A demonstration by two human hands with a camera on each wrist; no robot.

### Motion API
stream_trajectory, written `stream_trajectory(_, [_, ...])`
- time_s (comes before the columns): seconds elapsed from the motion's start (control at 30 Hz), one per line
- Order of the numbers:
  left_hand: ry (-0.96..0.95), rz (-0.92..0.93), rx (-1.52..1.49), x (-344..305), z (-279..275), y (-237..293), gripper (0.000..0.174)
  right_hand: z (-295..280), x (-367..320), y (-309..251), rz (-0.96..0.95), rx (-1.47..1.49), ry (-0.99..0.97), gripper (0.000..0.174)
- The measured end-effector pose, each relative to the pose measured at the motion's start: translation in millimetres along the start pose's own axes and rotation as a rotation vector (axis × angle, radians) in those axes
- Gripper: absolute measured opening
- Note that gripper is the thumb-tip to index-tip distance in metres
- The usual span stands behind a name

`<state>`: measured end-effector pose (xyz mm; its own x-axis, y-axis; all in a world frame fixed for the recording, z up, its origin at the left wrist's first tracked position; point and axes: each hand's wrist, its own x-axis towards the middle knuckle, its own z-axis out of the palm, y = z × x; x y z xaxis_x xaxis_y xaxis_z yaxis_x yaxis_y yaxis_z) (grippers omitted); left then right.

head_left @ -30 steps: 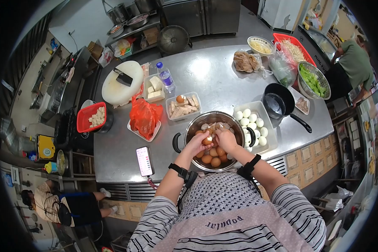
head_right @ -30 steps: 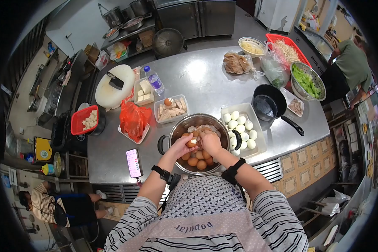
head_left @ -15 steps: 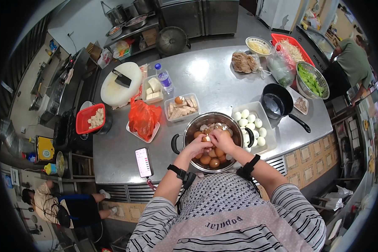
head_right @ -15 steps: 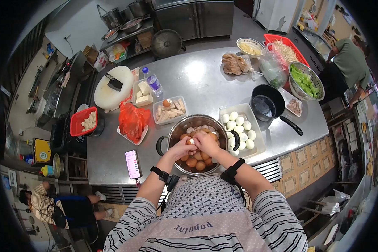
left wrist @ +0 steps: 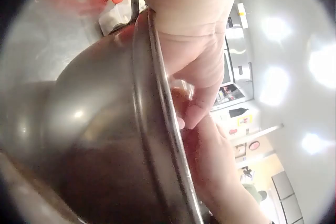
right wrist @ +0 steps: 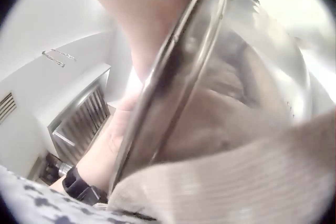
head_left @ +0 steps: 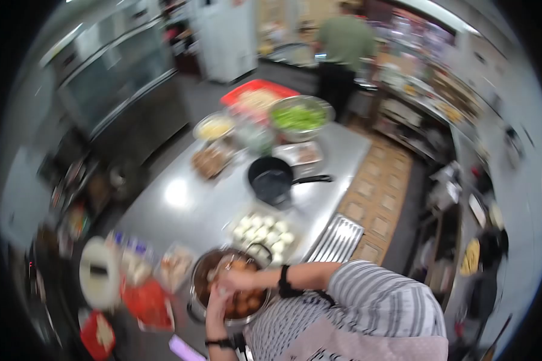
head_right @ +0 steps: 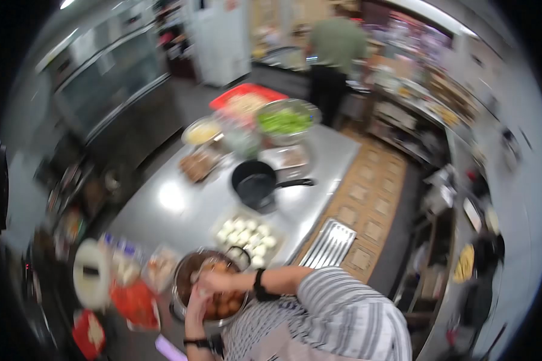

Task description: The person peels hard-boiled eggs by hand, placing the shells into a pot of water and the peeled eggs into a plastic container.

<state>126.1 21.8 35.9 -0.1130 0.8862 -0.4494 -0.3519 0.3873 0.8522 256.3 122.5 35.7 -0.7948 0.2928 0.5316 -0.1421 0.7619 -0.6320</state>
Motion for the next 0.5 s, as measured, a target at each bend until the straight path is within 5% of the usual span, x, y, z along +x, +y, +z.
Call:
stream_trajectory(0.1, [0.016,-0.161,0.136,3,-7,-5,0.057,6,-8,1,0.154,-0.131,-0.055,0.017])
stream_trajectory(0.3, [-0.057,-0.181,-0.039,2,-5,-1,0.057,3,-4,-7,0.448,0.099,-0.002,0.016])
stream_trajectory(0.5, [-0.035,-0.158,-0.307,-4,-2,11,0.056,-11,-5,-5,0.723,-0.417,-0.246,0.022])
